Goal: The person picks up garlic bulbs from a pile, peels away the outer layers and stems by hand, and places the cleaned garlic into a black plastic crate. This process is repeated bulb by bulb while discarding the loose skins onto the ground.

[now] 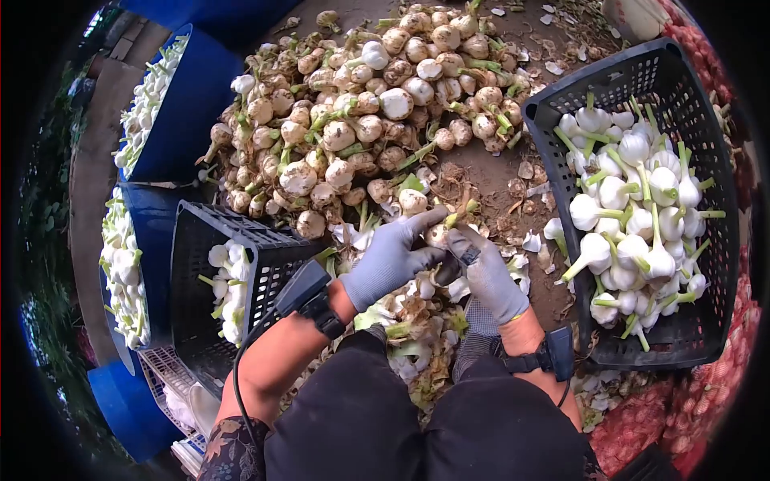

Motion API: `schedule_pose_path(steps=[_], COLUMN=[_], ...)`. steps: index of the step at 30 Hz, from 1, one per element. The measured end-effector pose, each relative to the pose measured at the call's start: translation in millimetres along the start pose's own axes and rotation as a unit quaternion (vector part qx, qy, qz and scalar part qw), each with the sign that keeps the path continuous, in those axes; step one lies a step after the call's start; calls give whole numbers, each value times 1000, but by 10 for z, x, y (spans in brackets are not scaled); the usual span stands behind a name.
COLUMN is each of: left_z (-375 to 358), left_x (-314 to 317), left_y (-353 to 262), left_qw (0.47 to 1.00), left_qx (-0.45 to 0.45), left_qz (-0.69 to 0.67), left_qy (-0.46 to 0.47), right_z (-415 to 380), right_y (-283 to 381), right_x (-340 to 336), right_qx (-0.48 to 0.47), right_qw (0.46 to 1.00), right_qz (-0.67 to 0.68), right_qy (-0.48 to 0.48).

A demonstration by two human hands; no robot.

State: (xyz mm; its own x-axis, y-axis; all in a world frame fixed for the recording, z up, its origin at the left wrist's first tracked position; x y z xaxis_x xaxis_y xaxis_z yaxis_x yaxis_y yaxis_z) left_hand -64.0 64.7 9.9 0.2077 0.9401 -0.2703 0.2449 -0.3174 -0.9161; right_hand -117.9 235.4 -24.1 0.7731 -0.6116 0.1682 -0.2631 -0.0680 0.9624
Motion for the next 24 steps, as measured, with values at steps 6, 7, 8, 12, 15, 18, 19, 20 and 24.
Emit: schedule_pose_path(steps=[6,7,8,12,15,18,19,20,24], left_z=[168,198,218,198,108,81,75,61,-11], left_x=[226,243,250,219,160,147,175,196,227], left_y=[2,66,120,266,171,123,139,147,258], left_qw=[992,999,998,995,998,999,995,984,958], left_qx=[28,-9,-47,-2,4,-2,50,101,-75], left_qz=[120,44,-33,-100,-53,22,83,143,-275], left_qy=[-11,7,25,14,16,23,-6,-37,30], right_z=[-34,-38,-44,-126,-167,-119,-113,-109,-88], right_y=[-29,-87,-126,70,113,7,-82,-157,-242], right_x=[-227,-227,-229,-178,-162,-116,-87,-59,-26], right_qx=[155,167,179,182,182,159,174,188,152], right_qw=[982,981,979,976,973,985,979,969,975], right_qz=[75,47,19,114,140,49,83,116,-43], right_qy=[-81,-89,-96,-42,-25,-37,-74,-109,-157])
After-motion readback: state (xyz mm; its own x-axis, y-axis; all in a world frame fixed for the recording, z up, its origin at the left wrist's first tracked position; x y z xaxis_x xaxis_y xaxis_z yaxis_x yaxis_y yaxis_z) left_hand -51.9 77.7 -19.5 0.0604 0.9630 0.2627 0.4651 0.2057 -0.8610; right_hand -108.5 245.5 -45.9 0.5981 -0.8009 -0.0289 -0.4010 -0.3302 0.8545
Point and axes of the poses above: each hand's wrist, its own z-axis towards the middle knuckle, its own x-axis out of the palm, y = z × x, the point moved 1 cm from there along z, towards the middle knuckle, and after that the axes turned 9 degrees about y, right-handed, at the moved point
